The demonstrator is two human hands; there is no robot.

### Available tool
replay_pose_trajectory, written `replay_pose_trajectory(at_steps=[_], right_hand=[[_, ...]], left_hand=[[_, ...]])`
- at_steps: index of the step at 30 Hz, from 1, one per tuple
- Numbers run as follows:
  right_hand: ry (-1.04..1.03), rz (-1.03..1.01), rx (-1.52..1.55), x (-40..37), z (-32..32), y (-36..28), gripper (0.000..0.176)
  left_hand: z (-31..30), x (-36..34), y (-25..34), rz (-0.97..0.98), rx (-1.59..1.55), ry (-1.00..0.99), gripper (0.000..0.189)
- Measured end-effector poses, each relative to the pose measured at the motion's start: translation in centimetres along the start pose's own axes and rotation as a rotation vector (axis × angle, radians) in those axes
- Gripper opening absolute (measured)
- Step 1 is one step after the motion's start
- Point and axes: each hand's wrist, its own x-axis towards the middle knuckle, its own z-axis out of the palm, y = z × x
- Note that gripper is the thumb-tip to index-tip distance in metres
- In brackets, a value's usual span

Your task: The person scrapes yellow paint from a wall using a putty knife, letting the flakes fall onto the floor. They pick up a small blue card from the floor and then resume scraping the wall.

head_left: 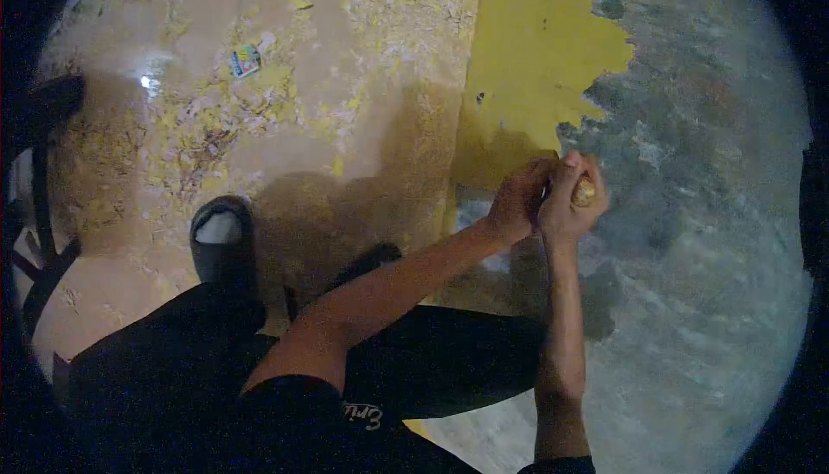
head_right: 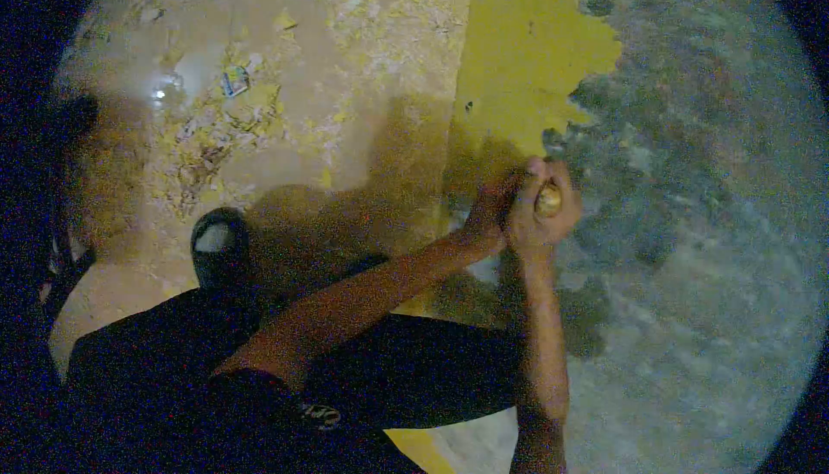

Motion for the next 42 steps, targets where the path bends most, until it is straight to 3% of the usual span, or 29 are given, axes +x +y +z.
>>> replay_pose_trajectory(at_steps=[2, 3, 4, 5, 6, 8, 9, 11, 15, 17, 21, 26, 30, 32, 33, 35, 36, 38, 41, 42], right_hand=[[-0.317, 0.092, -0.069, 0.0, -0.4, -1.9, 0.018], [-0.304, 0.092, -0.063, 0.3, -0.5, -3.0, 0.018], [-0.448, 0.047, -0.113, 0.7, -0.5, -4.0, 0.014], [-0.595, 0.001, -0.167, 0.9, -0.6, -4.7, 0.011], [-0.584, -0.002, -0.163, 0.9, -0.8, -5.0, 0.011], [-0.622, -0.093, -0.155, 0.9, -1.2, -5.5, 0.012], [-0.613, -0.096, -0.151, 0.8, -1.4, -5.7, 0.012], [-0.577, -0.097, -0.314, 0.5, -1.9, -6.1, 0.011], [-0.646, 0.100, -0.520, -0.8, -3.6, -6.5, 0.017], [-0.829, 0.257, -0.667, -1.4, -4.6, -7.0, 0.024], [-0.872, 0.296, -0.758, -3.1, -6.6, -7.9, 0.022], [-0.757, 0.509, -0.738, -5.8, -7.7, -6.0, 0.026], [-0.722, 0.473, -0.639, -8.9, -8.0, -4.1, 0.025], [-0.683, 0.435, -0.560, -10.0, -7.2, -4.0, 0.026], [-0.689, 0.434, -0.556, -10.1, -7.0, -4.2, 0.026], [-0.700, 0.466, -0.600, -9.9, -6.7, -5.3, 0.027], [-0.706, 0.468, -0.596, -10.2, -6.4, -5.0, 0.027], [-0.723, 0.436, -0.691, -10.9, -5.9, -3.9, 0.047], [-0.742, 0.408, -0.650, -11.2, -5.3, -3.1, 0.054], [-0.737, 0.411, -0.656, -11.3, -5.1, -3.5, 0.054]], left_hand=[[-1.4, -0.2, 1.4, 0.171, -0.037, 0.079, 0.023], [-1.0, -0.2, -1.3, 0.178, -0.028, 0.069, 0.023], [0.1, -0.3, -6.5, 0.067, -0.608, -0.085, 0.022], [-0.5, -0.3, -7.0, 0.016, -0.896, -0.174, 0.022], [-1.1, -0.3, -7.4, -0.061, -1.178, -0.252, 0.022], [-5.8, -0.7, -1.5, 0.086, 0.083, -0.072, 0.027], [-5.8, -1.1, -1.3, 0.092, 0.090, -0.076, 0.027], [-5.5, -2.4, -1.3, 0.084, 0.525, 0.030, 0.032], [-4.1, -4.2, -3.2, 0.221, 0.483, 0.067, 0.035], [-3.4, -5.0, -2.5, 0.171, 0.426, 0.055, 0.041], [-2.4, -6.5, -1.8, 0.154, 0.376, 0.030, 0.048], [-0.7, -8.4, -1.0, 0.094, 0.322, -0.075, 0.054], [0.5, -9.8, -2.7, -0.037, 0.230, -0.092, 0.046], [1.3, -9.2, -3.2, -0.143, 0.067, 0.118, 0.043], [1.5, -9.1, -3.6, -0.146, 0.071, 0.123, 0.043], [0.9, -8.5, -2.0, -0.425, -0.060, 0.103, 0.049], [1.0, -8.1, -2.5, -0.430, -0.056, 0.107, 0.049], [1.0, -7.3, -3.4, -0.463, 0.045, 0.159, 0.048], [-0.2, -6.1, -4.0, -0.542, -0.033, 0.058, 0.041], [0.5, -6.2, -6.4, -0.465, -0.078, 0.045, 0.042]])
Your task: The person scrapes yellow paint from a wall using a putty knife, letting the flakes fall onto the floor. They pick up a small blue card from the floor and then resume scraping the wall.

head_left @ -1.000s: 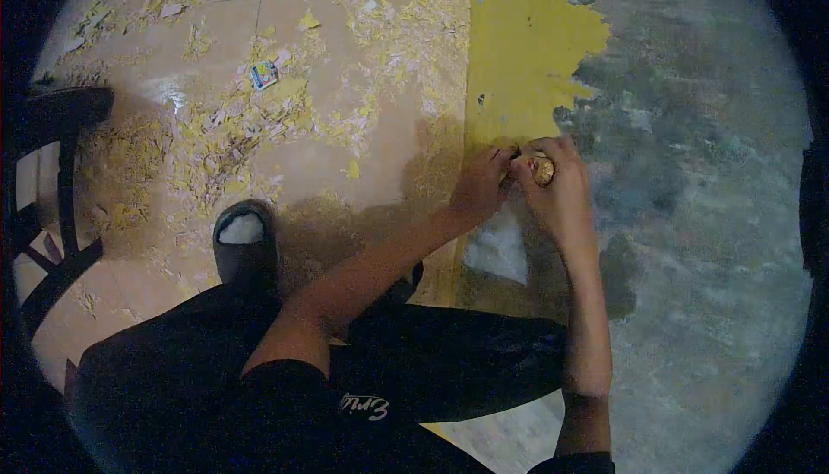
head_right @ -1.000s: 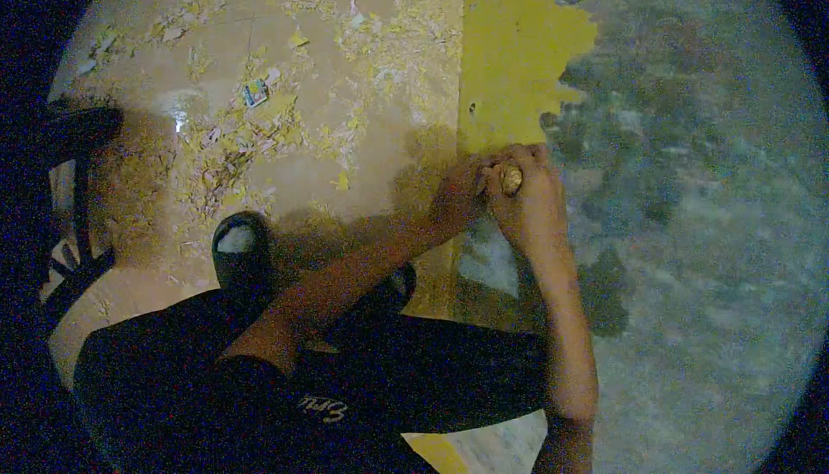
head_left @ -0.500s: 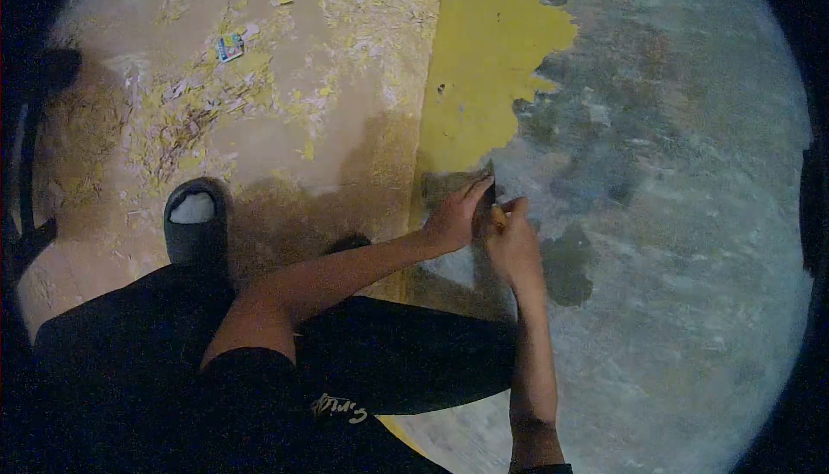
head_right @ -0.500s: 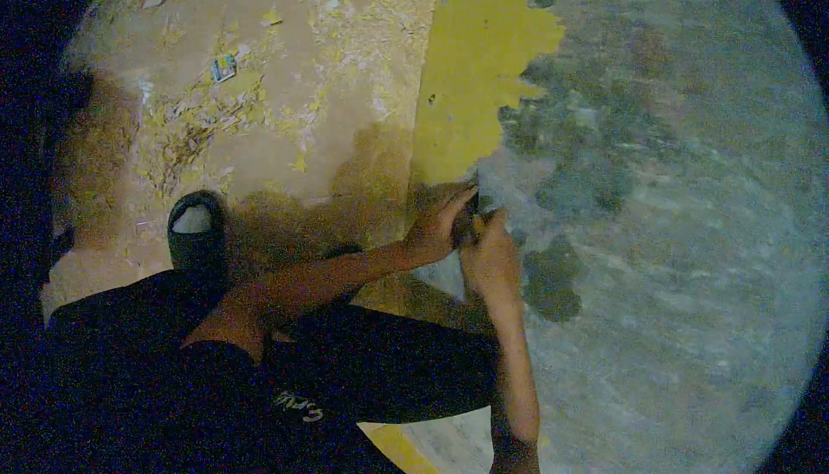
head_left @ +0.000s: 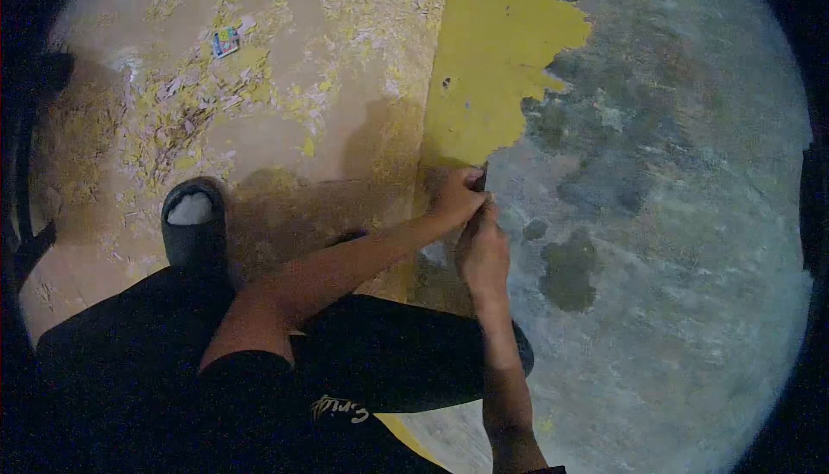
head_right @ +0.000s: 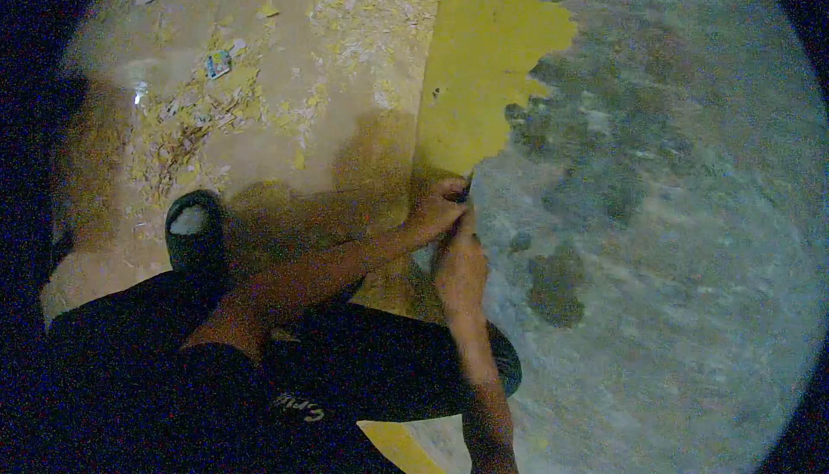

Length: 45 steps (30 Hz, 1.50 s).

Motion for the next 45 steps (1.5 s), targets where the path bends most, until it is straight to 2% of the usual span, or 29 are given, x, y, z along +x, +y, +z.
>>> replay_pose_trajectory(at_steps=[2, 5, 7, 9, 13, 14, 16, 18, 21, 24, 26, 28, 30, 32, 33, 35, 37, 38, 39, 41, 42, 45], right_hand=[[0.094, 0.054, -0.041, -0.7, 0.0, -1.7, 0.026], [0.086, 0.068, 0.085, -0.9, 1.6, -0.5, 0.024], [0.130, 0.045, 0.051, -0.1, 3.7, 0.8, 0.023], [0.171, 0.021, 0.020, 0.7, 4.2, 0.6, 0.022], [0.152, 0.088, 0.093, 0.4, 4.0, -0.4, 0.017], [0.157, 0.104, 0.091, 0.2, 4.1, -0.2, 0.016], [0.185, 0.095, 0.086, -0.5, 3.9, 0.4, 0.017], [0.195, 0.091, 0.086, 0.0, 4.6, 1.0, 0.018], [0.195, 0.064, 0.132, 0.4, 5.3, 1.7, 0.020], [0.148, 0.128, 0.119, 0.5, 4.3, 0.8, 0.022], [0.164, 0.147, 0.215, 0.3, 4.6, 1.4, 0.024], [0.116, 0.148, 0.180, 1.1, 5.2, 0.8, 0.025], [0.105, 0.131, 0.141, 1.1, 4.5, 0.5, 0.027], [0.177, 0.169, 0.291, 0.0, 4.3, 0.1, 0.029], [0.194, 0.176, 0.342, 0.3, 4.4, 0.1, 0.029], [0.236, 0.036, 0.195, 1.1, 4.9, 0.6, 0.027], [-0.015, 0.342, 0.312, 1.7, 3.1, -1.3, 0.028], [0.042, 0.221, 0.255, 1.0, 3.6, -0.4, 0.028], [0.087, 0.206, 0.432, 1.1, 3.5, -1.0, 0.029], [0.170, 0.159, 0.791, 1.2, 3.1, -2.2, 0.031], [0.122, 0.242, 0.590, 1.6, 2.8, -2.8, 0.029], [-0.097, 0.421, 0.370, 1.3, 1.4, -3.8, 0.023]], left_hand=[[0.4, -0.7, 1.7, 0.053, 0.072, 0.043, 0.041], [0.0, -0.7, 1.4, 0.134, 0.115, 0.072, 0.037], [-0.1, 0.3, 0.0, 0.168, 0.080, 0.047, 0.033], [-0.4, 1.8, -1.8, 0.238, 0.187, 0.101, 0.028], [-1.3, 1.0, 0.3, 0.170, 0.185, 0.042, 0.027], [-1.2, 0.0, 0.8, 0.235, 0.213, 0.052, 0.026], [-0.7, 0.0, 1.1, 0.308, 0.236, 0.071, 0.026], [0.2, 0.2, -0.1, 0.414, 0.248, 0.180, 0.025], [-0.7, 1.6, -0.8, 0.318, 0.283, 0.132, 0.023], [-1.0, -0.6, 2.5, 0.337, 0.295, 0.041, 0.020], [0.2, 2.2, -1.2, 0.358, 0.270, 0.102, 0.019], [-0.5, 2.3, -0.8, 0.306, 0.221, 0.185, 0.019], [-0.7, 1.2, -0.3, 0.359, 0.235, 0.133, 0.020], [-0.8, 1.2, 1.1, 0.427, 0.266, 0.102, 0.021], [-0.6, 1.0, 1.8, 0.383, 0.294, 0.105, 0.022], [-0.6, 0.5, 0.8, 0.297, 0.320, 0.085, 0.022], [-1.4, 3.1, 0.8, 0.298, 0.172, 0.095, 0.021], [-1.7, 2.6, 1.2, 0.260, 0.332, 0.062, 0.019], [-1.3, 1.8, 1.8, 0.276, 0.334, 0.062, 0.019], [-1.4, -0.1, 3.9, 0.515, 0.393, 0.109, 0.021], [-0.8, 1.4, 1.6, 0.307, 0.305, 0.020, 0.024], [-1.3, 2.7, 0.5, 0.304, 0.197, 0.057, 0.025]])
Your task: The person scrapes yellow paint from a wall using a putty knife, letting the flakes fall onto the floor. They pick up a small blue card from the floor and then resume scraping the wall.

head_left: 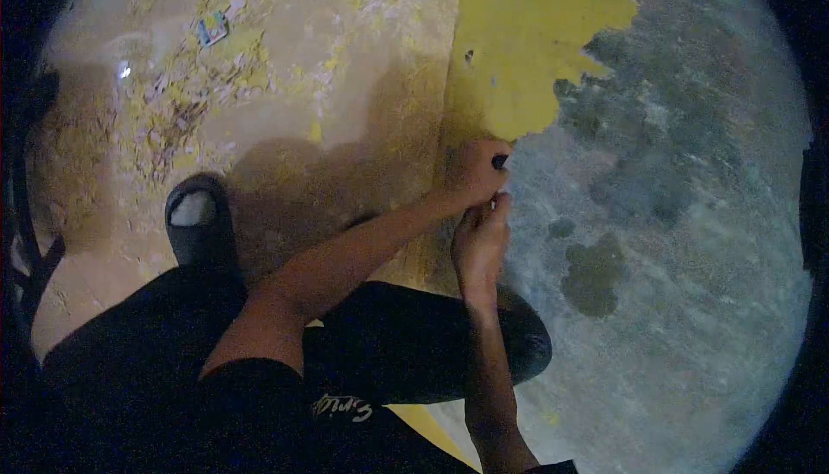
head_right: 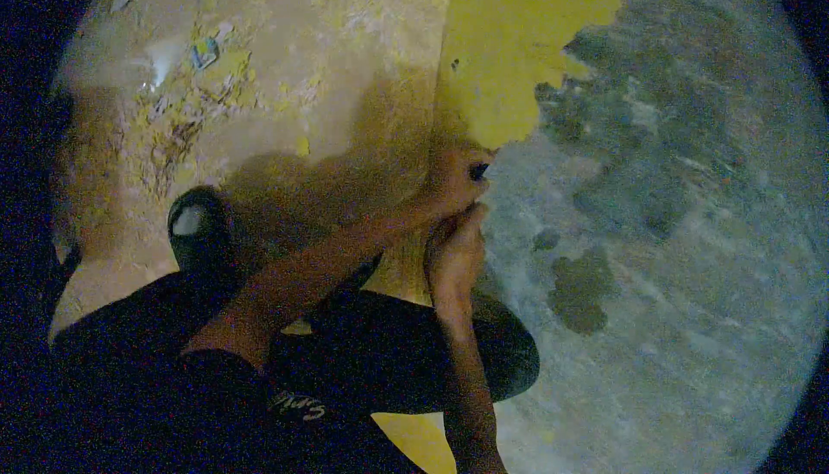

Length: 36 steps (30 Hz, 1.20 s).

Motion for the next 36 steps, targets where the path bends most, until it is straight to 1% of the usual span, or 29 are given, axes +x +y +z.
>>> replay_pose_trajectory(at_steps=[1, 2, 4, 6, 8, 9, 10, 11, 12, 13, 14, 16, 17, 18, 19, 20, 22, 23, 24, 25, 26, 27, 28, 29, 30, 32, 33, 34, 36], right_hand=[[0.108, -0.145, -0.050, 0.1, 0.2, 1.5, 0.022], [0.211, -0.293, -0.102, 0.0, 0.4, 2.3, 0.021], [0.229, -0.328, 0.110, 0.7, 1.0, 2.7, 0.024], [0.234, -0.319, -0.076, 1.2, 0.8, 3.4, 0.024], [0.207, -0.262, -0.094, 0.7, 0.4, 3.8, 0.025], [0.178, -0.227, -0.105, 0.8, 0.3, 3.6, 0.025], [0.181, -0.245, -0.098, 0.9, 0.2, 3.0, 0.025], [0.178, -0.197, 0.083, 0.8, 0.2, 2.5, 0.026], [0.167, -0.151, 0.171, 0.5, 0.4, 2.8, 0.026], [0.160, -0.104, 0.259, 0.4, 0.6, 3.0, 0.027], [0.131, -0.154, 0.098, 1.5, 0.4, 2.6, 0.029], [0.125, -0.236, -0.066, 1.6, -0.6, 2.3, 0.031], [0.153, -0.159, 0.048, 0.3, -0.6, 2.3, 0.030], [0.152, -0.134, 0.109, 0.6, -0.3, 1.7, 0.030], [0.153, -0.109, 0.172, 1.0, 0.0, 1.0, 0.029], [0.150, -0.164, 0.106, 1.8, 0.5, 0.4, 0.027], [0.186, -0.234, -0.045, 1.5, 0.6, 1.2, 0.024], [0.228, -0.274, -0.117, 1.3, 0.5, 1.9, 0.022], [0.245, -0.279, -0.113, 0.7, 0.2, 2.2, 0.022], [0.212, -0.271, 0.076, 0.0, 0.0, 2.5, 0.021], [0.191, -0.266, 0.174, 0.5, 0.3, 2.5, 0.020], [0.171, -0.259, 0.271, 1.2, 0.7, 2.8, 0.019], [0.171, -0.327, 0.151, 2.8, 1.1, 3.4, 0.018], [0.171, -0.388, 0.020, 2.9, 0.9, 4.2, 0.017], [0.177, -0.379, 0.011, 2.2, 0.5, 4.5, 0.017], [0.227, -0.442, -0.044, 1.3, 0.3, 3.6, 0.018], [0.244, -0.425, -0.061, 1.3, 0.5, 3.0, 0.019], [0.259, -0.408, -0.078, 1.3, 0.6, 2.4, 0.020], [0.192, -0.427, 0.011, 1.7, 0.7, 3.2, 0.020]], left_hand=[[-0.6, -0.3, 2.0, -0.030, 0.045, -0.053, 0.026], [-0.4, -0.8, 2.4, -0.017, 0.048, -0.054, 0.026], [0.3, -1.8, 3.0, 0.080, 0.122, 0.088, 0.027], [1.1, -0.6, 0.5, 0.075, 0.065, 0.092, 0.026], [1.4, -0.7, 0.6, 0.096, 0.016, 0.111, 0.026], [1.5, -1.5, 1.0, 0.049, 0.020, 0.064, 0.025], [1.2, -1.3, 1.2, 0.007, 0.030, 0.030, 0.024], [1.2, -0.2, 0.6, 0.018, 0.038, 0.047, 0.024], [1.4, 0.6, 0.1, 0.025, -0.007, 0.076, 0.024], [2.0, 0.0, -0.7, 0.013, -0.059, 0.088, 0.023], [1.8, -0.6, -0.6, -0.008, -0.069, 0.075, 0.023], [0.8, 1.2, 0.3, -0.057, 0.079, -0.052, 0.020], [1.3, 0.3, 1.0, 0.121, -0.059, 0.074, 0.018], [1.5, 0.7, 1.5, 0.143, -0.051, 0.093, 0.018], [1.2, 0.8, 2.0, 0.181, 0.038, 0.132, 0.017], [0.8, 0.2, 1.5, 0.197, 0.131, 0.156, 0.016], [0.5, -0.4, 0.3, 0.108, 0.115, 0.101, 0.016], [0.7, 0.9, 0.3, 0.088, 0.096, 0.061, 0.016], [1.1, 0.7, 0.6, 0.106, 0.092, 0.056, 0.016], [0.8, -0.4, 1.4, 0.179, 0.112, 0.073, 0.015], [0.4, -0.6, 1.8, 0.249, 0.133, 0.091, 0.015], [0.0, 0.1, 1.6, 0.249, 0.139, 0.086, 0.015], [-0.6, 0.8, 2.1, 0.070, 0.134, 0.098, 0.015], [-0.3, 0.2, 2.4, -0.112, 0.121, 0.104, 0.016], [-0.1, -0.4, 2.6, -0.116, 0.110, 0.096, 0.016], [0.1, -0.2, 1.7, 0.057, 0.014, 0.045, 0.014], [0.4, -0.8, 1.1, 0.144, 0.102, 0.091, 0.017], [0.3, 0.6, 0.4, 0.149, 0.116, 0.106, 0.017], [1.0, 0.8, -1.2, 0.021, 0.017, 0.010, 0.017]])
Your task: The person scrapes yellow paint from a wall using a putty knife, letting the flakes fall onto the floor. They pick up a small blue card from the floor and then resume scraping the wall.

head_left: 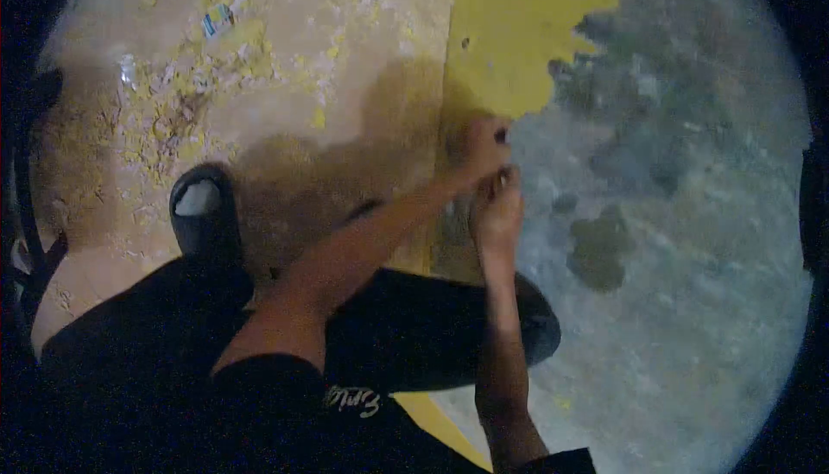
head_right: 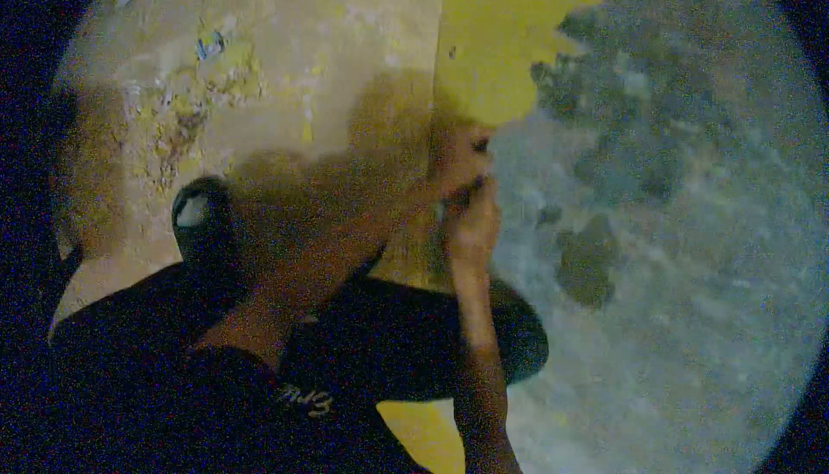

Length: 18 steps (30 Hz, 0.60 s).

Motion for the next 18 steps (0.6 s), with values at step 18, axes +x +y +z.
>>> replay_pose_trajectory(at_steps=[18], right_hand=[[0.014, 0.044, -0.155, -0.5, -0.4, 0.1, 0.018]], left_hand=[[0.2, -1.2, 0.6, -0.029, 0.120, 0.087, 0.014]])
